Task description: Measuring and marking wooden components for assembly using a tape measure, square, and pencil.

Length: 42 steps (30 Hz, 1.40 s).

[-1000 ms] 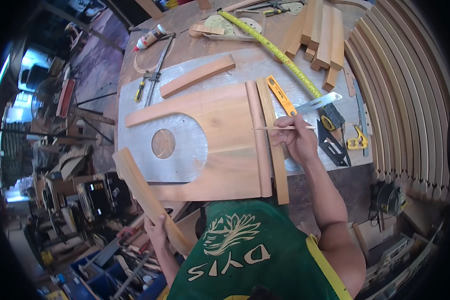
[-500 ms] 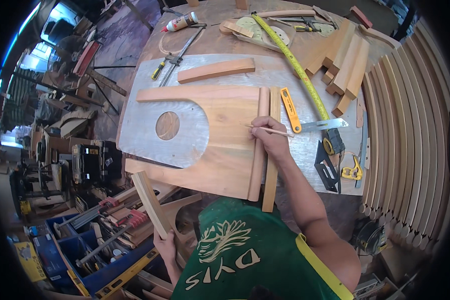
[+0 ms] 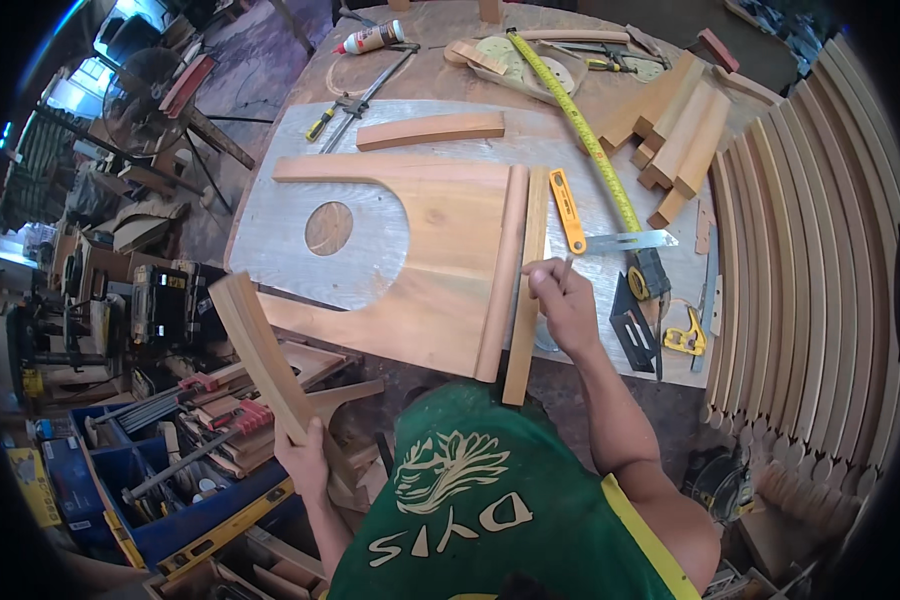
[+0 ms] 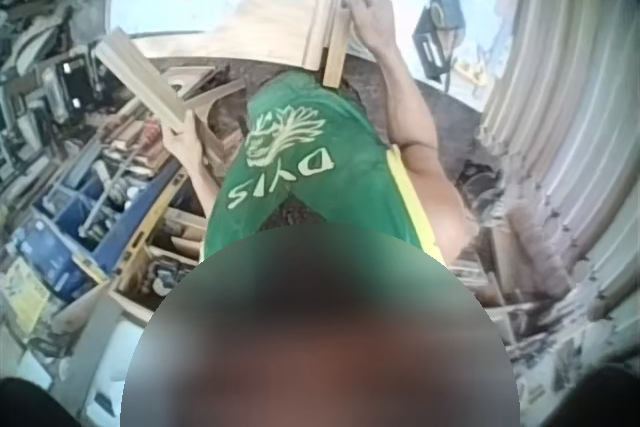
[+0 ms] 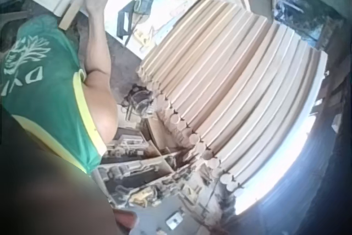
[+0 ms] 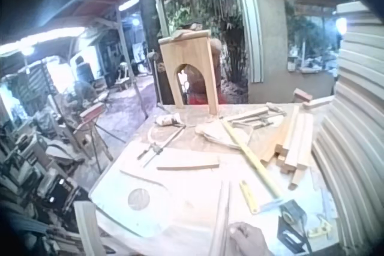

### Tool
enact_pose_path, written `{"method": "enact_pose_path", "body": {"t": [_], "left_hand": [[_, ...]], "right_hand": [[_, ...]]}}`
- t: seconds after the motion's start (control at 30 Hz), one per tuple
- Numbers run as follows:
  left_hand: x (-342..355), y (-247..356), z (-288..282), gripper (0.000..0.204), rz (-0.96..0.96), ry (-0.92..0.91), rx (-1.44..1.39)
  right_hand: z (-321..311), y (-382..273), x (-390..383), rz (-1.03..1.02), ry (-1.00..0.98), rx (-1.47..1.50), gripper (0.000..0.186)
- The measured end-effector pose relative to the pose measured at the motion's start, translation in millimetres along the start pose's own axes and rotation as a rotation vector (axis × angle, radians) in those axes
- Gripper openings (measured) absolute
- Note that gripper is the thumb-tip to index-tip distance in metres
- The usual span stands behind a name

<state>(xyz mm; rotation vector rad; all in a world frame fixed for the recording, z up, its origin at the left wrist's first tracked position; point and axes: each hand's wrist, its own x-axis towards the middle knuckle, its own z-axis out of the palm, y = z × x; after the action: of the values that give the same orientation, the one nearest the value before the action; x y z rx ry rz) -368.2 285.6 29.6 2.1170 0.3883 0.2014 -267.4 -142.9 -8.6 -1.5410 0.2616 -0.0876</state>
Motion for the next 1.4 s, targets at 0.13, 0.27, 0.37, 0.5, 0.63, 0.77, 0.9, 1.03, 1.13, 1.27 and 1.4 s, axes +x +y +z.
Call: {"method": "enact_pose_path", "body": {"t": [0.13,0.27,0.37,0.5,0.63,0.77,0.9,1.03,1.13,1.27,1.4], "left_hand": [[19,41,23,0.044,0.088,-0.097,-0.222],[14,75,55,0.045,0.11,-0.342,-0.796],[-20,89,78,0.044,0.068,-0.376,-1.071],[-78,77,77,0.044,0.048,-0.371,-1.181],[-120,38,75,0.055,0.07,-0.427,-0.99],[-150,-21,71,0.063,0.133,-0.454,-0.766],[-184,-92,43,0.05,-0.291,-0.278,-0.659],[-216,-132,14,0.055,-0.593,-0.019,-0.497],[-229,-132,21,0.055,-0.656,0.101,-0.446],[-230,-102,82,0.051,-0.576,0.164,-0.537],[-246,-56,155,0.049,-0.421,-0.057,-0.494]], "right_hand": [[3,-23,-57,-0.198,-0.149,-0.282,0.04],[27,-41,-117,-0.389,-0.334,-0.329,0.06],[56,-50,-157,-0.554,-0.409,-0.472,0.073],[72,-56,-205,-0.209,-0.649,-0.541,0.082],[64,-41,-239,0.057,-0.702,-0.48,0.072],[38,-19,-253,0.201,-0.598,-0.153,0.062],[-5,-8,-249,0.199,-0.301,-0.052,0.055],[-70,-6,-222,0.023,0.007,-0.139,0.05],[-126,0,-194,-0.022,0.233,-0.375,0.046],[-198,17,-178,0.033,0.303,-0.432,0.045],[-238,45,-175,0.047,0.28,-0.454,0.046]]}}
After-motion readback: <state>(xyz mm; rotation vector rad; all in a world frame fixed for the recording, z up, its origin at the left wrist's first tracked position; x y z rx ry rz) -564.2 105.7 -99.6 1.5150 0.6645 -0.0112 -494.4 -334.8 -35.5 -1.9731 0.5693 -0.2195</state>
